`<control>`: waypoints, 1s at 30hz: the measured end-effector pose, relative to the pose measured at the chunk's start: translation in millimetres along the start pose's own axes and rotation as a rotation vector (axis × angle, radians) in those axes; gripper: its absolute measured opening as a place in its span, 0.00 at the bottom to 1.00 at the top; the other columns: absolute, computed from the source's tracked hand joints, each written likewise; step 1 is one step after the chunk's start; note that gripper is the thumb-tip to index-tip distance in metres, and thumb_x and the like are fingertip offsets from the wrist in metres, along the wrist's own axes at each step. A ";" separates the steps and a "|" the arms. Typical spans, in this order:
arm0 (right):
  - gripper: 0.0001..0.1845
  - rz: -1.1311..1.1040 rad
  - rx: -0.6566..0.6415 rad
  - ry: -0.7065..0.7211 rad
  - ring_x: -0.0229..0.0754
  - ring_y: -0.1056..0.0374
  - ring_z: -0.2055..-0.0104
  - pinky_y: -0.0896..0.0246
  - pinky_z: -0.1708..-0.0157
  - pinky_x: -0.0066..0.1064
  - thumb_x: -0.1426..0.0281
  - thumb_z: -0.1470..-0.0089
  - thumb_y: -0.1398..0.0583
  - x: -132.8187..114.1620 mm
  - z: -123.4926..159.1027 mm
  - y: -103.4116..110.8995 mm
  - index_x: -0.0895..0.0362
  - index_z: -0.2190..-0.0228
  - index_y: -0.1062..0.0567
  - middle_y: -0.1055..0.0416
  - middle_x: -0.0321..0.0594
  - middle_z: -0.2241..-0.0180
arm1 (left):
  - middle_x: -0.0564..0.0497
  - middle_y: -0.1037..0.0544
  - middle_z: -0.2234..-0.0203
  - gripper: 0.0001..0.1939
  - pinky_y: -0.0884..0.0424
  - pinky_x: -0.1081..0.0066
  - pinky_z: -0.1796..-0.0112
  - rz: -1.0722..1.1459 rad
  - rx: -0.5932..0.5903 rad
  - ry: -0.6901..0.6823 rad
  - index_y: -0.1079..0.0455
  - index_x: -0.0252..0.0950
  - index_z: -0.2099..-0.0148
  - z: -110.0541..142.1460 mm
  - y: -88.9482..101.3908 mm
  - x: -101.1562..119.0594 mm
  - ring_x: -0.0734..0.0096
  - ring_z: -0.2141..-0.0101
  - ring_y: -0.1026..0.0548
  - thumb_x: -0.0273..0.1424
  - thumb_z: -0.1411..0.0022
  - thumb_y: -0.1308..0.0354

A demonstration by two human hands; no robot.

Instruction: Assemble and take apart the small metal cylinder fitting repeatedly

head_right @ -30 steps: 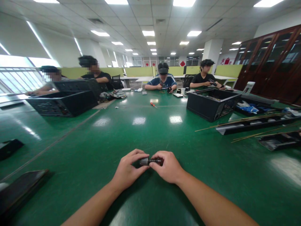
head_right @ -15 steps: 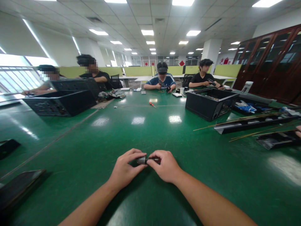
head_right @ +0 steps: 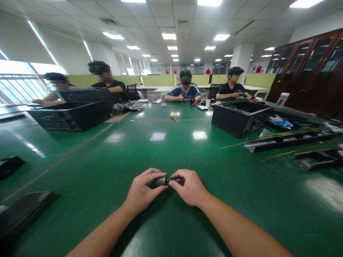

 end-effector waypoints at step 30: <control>0.09 0.035 -0.012 -0.024 0.38 0.33 0.71 0.42 0.70 0.27 0.66 0.43 0.39 1.5 0.0 0.8 0.56 0.67 0.20 0.26 0.36 0.73 | 0.50 0.21 0.63 0.15 0.25 0.68 0.59 -0.027 0.033 -0.001 0.23 0.42 0.56 1.6 2.4 -3.1 0.67 0.63 0.22 0.28 0.47 0.33</control>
Point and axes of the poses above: each hand's wrist, its own z-axis away from the middle knuckle, its own y-axis out of the back of the hand, x = y × z, the point moved 1 cm from there along -z, towards the middle knuckle
